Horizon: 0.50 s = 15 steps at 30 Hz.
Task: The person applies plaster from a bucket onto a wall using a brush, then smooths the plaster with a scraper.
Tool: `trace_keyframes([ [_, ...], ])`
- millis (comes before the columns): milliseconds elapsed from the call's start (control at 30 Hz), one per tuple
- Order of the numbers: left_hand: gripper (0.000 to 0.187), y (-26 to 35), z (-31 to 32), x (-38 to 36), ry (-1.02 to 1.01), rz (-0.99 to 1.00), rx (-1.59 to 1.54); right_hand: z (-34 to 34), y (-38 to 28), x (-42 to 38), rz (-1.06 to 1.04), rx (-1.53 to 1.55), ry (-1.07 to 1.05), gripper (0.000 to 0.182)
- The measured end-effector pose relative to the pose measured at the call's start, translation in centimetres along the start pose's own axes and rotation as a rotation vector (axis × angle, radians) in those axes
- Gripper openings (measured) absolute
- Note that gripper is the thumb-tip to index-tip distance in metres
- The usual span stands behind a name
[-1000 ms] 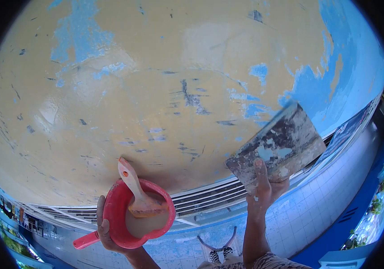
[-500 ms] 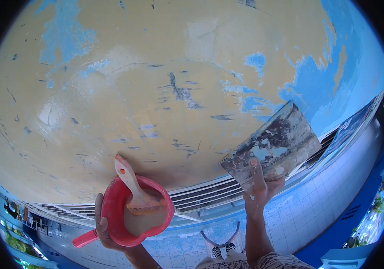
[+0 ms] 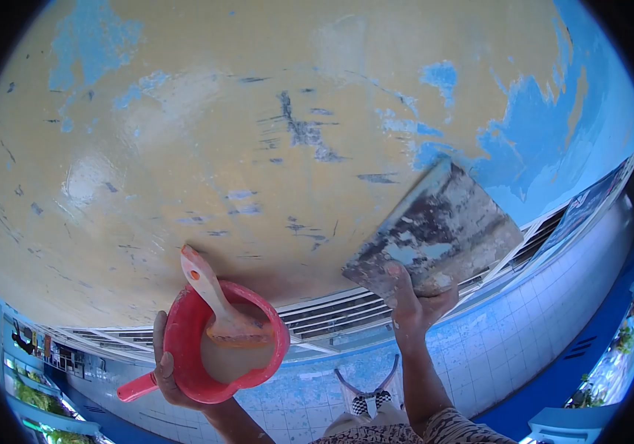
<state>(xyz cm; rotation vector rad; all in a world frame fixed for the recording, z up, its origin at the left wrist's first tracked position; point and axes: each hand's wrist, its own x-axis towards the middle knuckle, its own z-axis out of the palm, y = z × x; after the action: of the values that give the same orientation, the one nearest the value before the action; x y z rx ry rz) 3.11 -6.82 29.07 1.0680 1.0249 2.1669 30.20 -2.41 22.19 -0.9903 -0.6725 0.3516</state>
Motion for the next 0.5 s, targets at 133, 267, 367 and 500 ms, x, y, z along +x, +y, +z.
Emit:
trace_keyframes([
  [133, 0.073, 0.3, 0.6, 0.2, 0.079, -0.082, -0.14, 0.6, 0.1, 0.1, 0.073, 0.138, 0.028, 0.051],
  [267, 0.073, 0.5, 1.0, -0.1, 0.109, -0.077, -0.103, 1.2, 0.1, -0.9, -0.017, 0.063, -0.045, 0.05],
  [367, 0.067, -0.1, -0.6, 0.3, -0.015, -0.084, -0.145, -0.5, 0.3, -0.5, -0.09, 0.006, -0.117, 0.054],
  [500, 0.061, -1.9, -2.4, 0.3, -0.13, 0.175, 0.082, 0.6, -1.2, 0.0, 0.099, 0.198, 0.013, 0.045],
])
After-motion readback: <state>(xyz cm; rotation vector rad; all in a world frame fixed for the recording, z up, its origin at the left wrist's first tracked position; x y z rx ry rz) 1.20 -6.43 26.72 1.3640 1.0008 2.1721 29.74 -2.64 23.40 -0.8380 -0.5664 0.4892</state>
